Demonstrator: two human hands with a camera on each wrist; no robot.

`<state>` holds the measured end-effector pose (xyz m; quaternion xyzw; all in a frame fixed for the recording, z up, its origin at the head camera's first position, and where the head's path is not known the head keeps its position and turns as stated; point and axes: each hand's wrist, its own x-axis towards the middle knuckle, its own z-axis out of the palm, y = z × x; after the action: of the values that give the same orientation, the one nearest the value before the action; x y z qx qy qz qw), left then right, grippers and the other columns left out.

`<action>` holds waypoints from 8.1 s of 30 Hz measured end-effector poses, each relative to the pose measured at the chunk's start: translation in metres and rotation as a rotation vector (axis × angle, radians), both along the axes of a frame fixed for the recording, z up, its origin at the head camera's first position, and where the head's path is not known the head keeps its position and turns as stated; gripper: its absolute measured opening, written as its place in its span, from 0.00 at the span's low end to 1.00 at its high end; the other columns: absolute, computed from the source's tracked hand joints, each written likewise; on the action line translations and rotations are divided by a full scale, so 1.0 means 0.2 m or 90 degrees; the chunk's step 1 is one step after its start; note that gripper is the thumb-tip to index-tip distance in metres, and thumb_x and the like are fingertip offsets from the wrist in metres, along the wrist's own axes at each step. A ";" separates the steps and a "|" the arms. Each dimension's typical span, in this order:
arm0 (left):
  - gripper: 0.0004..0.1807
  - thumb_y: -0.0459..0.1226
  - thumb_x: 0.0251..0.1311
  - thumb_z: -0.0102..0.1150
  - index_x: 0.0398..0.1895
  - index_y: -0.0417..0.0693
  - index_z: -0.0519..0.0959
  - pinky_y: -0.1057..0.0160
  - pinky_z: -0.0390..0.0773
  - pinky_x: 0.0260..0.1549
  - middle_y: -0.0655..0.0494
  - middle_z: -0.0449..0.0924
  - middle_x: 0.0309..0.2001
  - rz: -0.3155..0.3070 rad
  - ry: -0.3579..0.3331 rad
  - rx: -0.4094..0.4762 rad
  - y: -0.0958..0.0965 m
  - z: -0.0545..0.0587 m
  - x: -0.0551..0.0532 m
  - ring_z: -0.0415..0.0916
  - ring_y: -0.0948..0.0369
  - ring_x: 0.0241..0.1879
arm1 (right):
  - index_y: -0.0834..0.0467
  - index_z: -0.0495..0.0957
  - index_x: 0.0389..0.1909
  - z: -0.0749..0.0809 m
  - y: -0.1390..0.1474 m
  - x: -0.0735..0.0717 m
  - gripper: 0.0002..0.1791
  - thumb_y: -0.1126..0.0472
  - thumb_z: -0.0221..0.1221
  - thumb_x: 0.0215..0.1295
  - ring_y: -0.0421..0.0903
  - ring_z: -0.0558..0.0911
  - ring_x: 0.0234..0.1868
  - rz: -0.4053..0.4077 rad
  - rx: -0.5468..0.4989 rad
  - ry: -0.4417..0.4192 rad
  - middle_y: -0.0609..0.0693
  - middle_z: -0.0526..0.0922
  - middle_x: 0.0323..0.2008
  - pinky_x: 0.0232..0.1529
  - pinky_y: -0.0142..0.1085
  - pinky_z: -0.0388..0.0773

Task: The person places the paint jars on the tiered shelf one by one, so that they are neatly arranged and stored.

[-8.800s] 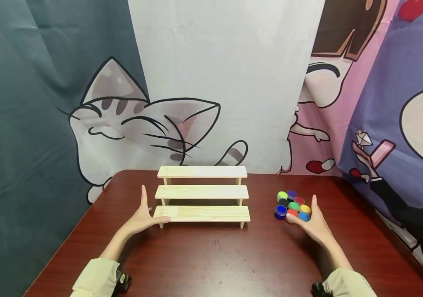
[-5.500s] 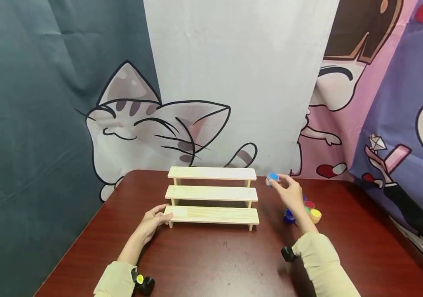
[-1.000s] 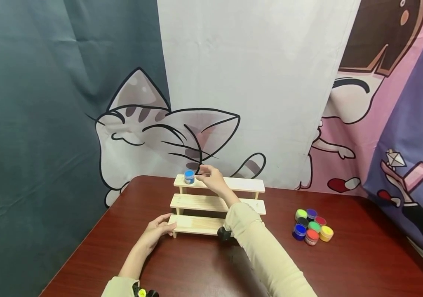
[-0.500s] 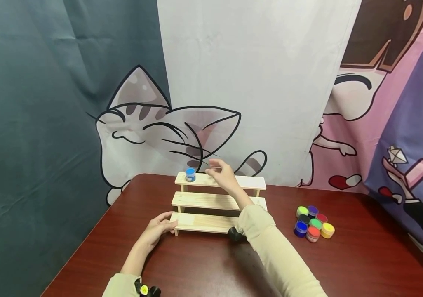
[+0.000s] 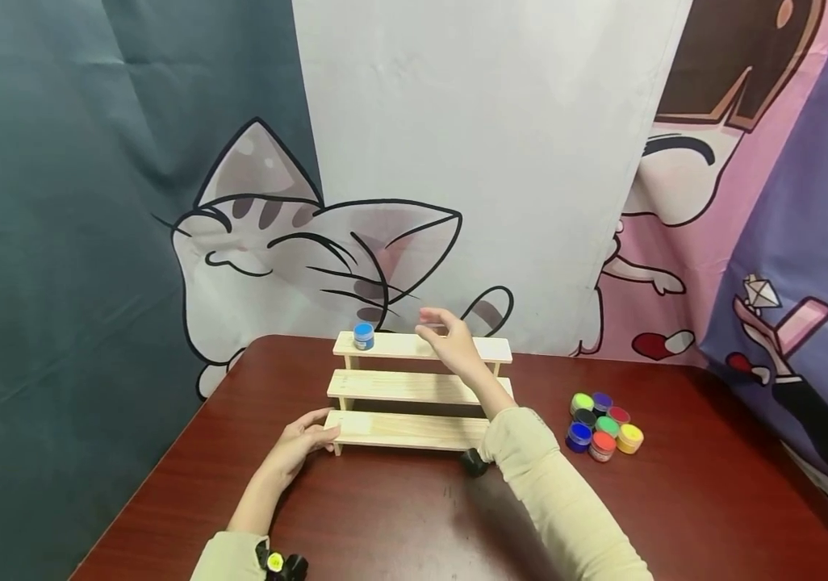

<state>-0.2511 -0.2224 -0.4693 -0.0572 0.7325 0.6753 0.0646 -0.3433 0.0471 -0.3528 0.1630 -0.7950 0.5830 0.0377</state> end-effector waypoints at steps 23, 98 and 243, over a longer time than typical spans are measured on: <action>0.37 0.33 0.60 0.61 0.71 0.32 0.58 0.69 0.76 0.36 0.64 0.77 0.23 -0.020 -0.001 -0.002 -0.01 0.00 -0.01 0.75 0.66 0.25 | 0.63 0.74 0.59 -0.14 0.41 0.24 0.18 0.69 0.50 0.70 0.50 0.84 0.47 -0.105 0.002 0.018 0.63 0.81 0.51 0.48 0.32 0.78; 0.37 0.34 0.61 0.60 0.71 0.33 0.57 0.70 0.76 0.39 0.66 0.77 0.23 -0.038 -0.007 -0.006 -0.02 0.00 0.00 0.76 0.66 0.27 | 0.72 0.73 0.56 -0.51 1.21 0.51 0.20 0.67 0.60 0.65 0.21 0.78 0.37 -0.305 0.033 0.010 0.21 0.78 0.34 0.40 0.14 0.72; 0.38 0.33 0.61 0.61 0.71 0.31 0.57 0.70 0.76 0.34 0.64 0.77 0.23 -0.038 -0.001 0.011 -0.02 -0.01 -0.01 0.74 0.66 0.24 | 0.59 0.75 0.60 -0.15 0.83 0.26 0.28 0.50 0.66 0.61 0.34 0.79 0.43 -0.162 0.120 -0.027 0.61 0.82 0.52 0.43 0.23 0.76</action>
<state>-0.2526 -0.2266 -0.4707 -0.0353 0.7282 0.6791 0.0853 -0.2912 0.2138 -0.3832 0.0511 -0.8612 0.4996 0.0789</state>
